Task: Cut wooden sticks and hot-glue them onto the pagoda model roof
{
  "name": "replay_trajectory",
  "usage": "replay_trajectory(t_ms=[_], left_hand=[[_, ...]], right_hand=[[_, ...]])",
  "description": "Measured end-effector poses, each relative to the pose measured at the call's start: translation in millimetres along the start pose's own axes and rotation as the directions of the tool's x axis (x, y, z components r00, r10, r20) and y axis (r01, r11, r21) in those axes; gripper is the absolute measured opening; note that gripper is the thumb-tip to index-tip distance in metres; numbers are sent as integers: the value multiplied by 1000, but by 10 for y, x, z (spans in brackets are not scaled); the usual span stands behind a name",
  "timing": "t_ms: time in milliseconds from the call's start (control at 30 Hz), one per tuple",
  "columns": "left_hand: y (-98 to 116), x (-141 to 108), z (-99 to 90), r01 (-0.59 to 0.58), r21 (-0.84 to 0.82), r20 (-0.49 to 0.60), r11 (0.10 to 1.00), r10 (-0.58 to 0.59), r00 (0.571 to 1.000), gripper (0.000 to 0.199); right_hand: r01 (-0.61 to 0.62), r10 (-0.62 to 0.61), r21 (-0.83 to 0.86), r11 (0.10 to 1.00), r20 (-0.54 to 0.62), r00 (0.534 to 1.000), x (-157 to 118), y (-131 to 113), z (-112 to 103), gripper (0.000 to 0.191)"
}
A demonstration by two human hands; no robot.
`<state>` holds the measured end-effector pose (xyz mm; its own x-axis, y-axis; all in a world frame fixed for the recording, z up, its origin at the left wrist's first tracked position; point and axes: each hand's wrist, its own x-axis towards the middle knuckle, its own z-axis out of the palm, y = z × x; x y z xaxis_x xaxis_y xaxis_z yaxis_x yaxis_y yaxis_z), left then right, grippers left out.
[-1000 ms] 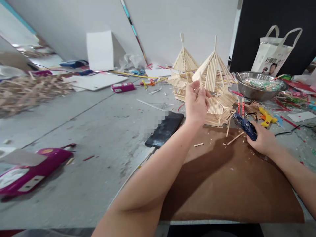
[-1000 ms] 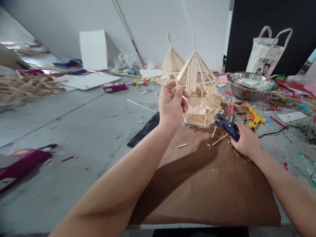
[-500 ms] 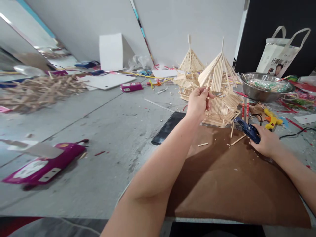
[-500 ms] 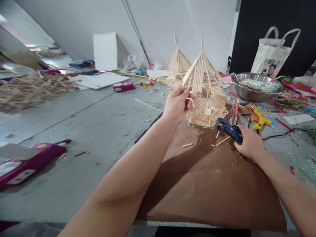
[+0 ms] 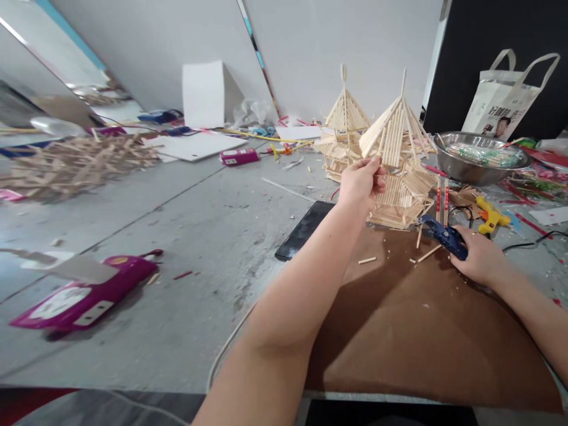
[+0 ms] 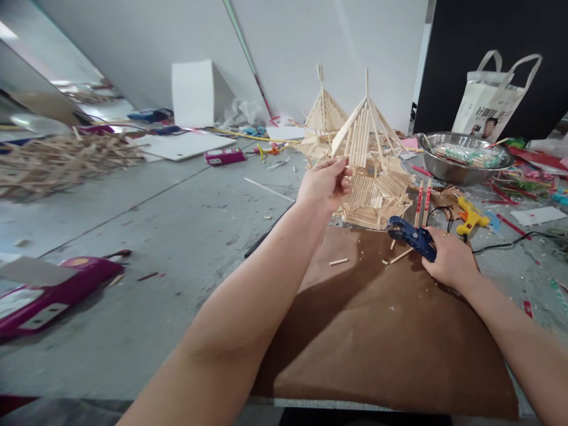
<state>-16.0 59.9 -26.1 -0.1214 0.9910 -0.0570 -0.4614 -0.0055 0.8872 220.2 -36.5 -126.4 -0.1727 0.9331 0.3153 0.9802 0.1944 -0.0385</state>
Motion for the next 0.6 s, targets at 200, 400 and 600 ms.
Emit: replay_trajectory(t_ms=[200,400,600], left_hand=[[13,26,15,24,-18,8,1000,-24,1000,22],[15,27,46,31,-29,7,999,-31,999,23],[24,24,56,50,-32,20,998,-49,999,27]], right_hand=[[0,0,-2,1000,29,1000,6,-24,-26,49],[22,-21,-35,999,26,999,0,-11,-21,49],[48,-46,-72,996,41,998,-6,-10,-5,50]])
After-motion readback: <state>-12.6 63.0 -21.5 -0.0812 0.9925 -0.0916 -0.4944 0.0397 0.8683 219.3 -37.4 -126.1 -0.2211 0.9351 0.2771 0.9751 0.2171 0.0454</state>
